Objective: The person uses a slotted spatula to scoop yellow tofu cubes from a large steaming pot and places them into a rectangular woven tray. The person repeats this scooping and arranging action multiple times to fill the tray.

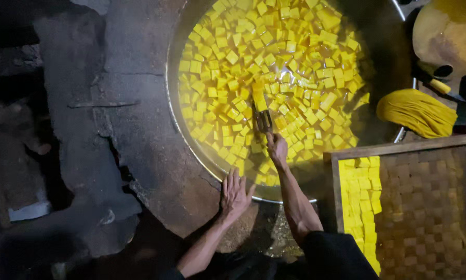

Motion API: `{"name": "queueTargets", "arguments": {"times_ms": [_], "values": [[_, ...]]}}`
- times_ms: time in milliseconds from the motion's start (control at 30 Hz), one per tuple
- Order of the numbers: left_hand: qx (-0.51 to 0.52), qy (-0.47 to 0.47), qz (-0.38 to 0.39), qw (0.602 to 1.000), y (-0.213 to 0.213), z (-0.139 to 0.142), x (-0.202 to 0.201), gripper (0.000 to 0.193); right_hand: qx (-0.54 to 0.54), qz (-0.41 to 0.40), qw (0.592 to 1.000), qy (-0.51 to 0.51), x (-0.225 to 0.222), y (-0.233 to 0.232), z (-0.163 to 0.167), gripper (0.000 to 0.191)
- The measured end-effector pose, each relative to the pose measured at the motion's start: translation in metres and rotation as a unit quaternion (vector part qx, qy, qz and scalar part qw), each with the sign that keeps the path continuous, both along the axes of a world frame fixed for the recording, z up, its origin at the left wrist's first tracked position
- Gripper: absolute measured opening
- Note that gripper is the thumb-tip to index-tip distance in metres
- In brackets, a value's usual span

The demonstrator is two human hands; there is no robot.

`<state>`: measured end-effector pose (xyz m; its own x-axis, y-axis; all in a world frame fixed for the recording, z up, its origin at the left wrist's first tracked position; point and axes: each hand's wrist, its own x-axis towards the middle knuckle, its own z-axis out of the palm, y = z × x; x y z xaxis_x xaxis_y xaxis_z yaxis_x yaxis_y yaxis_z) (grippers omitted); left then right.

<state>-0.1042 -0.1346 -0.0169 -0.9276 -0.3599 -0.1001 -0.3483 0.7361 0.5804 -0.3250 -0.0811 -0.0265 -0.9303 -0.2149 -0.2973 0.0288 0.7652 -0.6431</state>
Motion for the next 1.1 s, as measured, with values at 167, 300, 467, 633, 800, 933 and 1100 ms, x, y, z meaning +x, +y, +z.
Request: {"name": "queueTargets", "arguments": {"times_ms": [167, 300, 467, 633, 800, 933, 1100], "values": [[0.007, -0.005, 0.001, 1.0, 0.001, -0.01, 0.0, 0.055, -0.121, -0.067, 0.99, -0.038, -0.011, -0.028, -0.009, 0.036], [0.013, -0.027, -0.004, 1.0, 0.003, -0.011, 0.001, 0.055, -0.24, -0.122, 0.961, -0.069, 0.026, 0.005, -0.006, 0.034], [0.012, -0.031, -0.008, 0.999, 0.005, -0.009, 0.003, 0.054, -0.238, -0.213, 0.942, -0.098, 0.087, 0.058, 0.009, 0.031], [0.004, -0.061, -0.034, 0.998, 0.005, -0.004, 0.003, 0.055, -0.067, -0.172, 0.978, -0.098, 0.09, 0.076, 0.034, 0.044], [-0.008, -0.035, -0.011, 0.999, 0.008, -0.004, 0.001, 0.057, -0.082, -0.217, 0.947, -0.221, 0.083, 0.038, 0.037, 0.049], [-0.002, -0.022, -0.008, 1.0, 0.006, -0.002, -0.002, 0.054, -0.289, -0.34, 0.879, -0.172, 0.063, -0.021, 0.021, 0.049], [0.004, -0.065, -0.016, 0.998, 0.006, 0.006, -0.005, 0.053, -0.228, -0.312, 0.923, 0.002, 0.009, -0.044, 0.017, 0.047]]}}
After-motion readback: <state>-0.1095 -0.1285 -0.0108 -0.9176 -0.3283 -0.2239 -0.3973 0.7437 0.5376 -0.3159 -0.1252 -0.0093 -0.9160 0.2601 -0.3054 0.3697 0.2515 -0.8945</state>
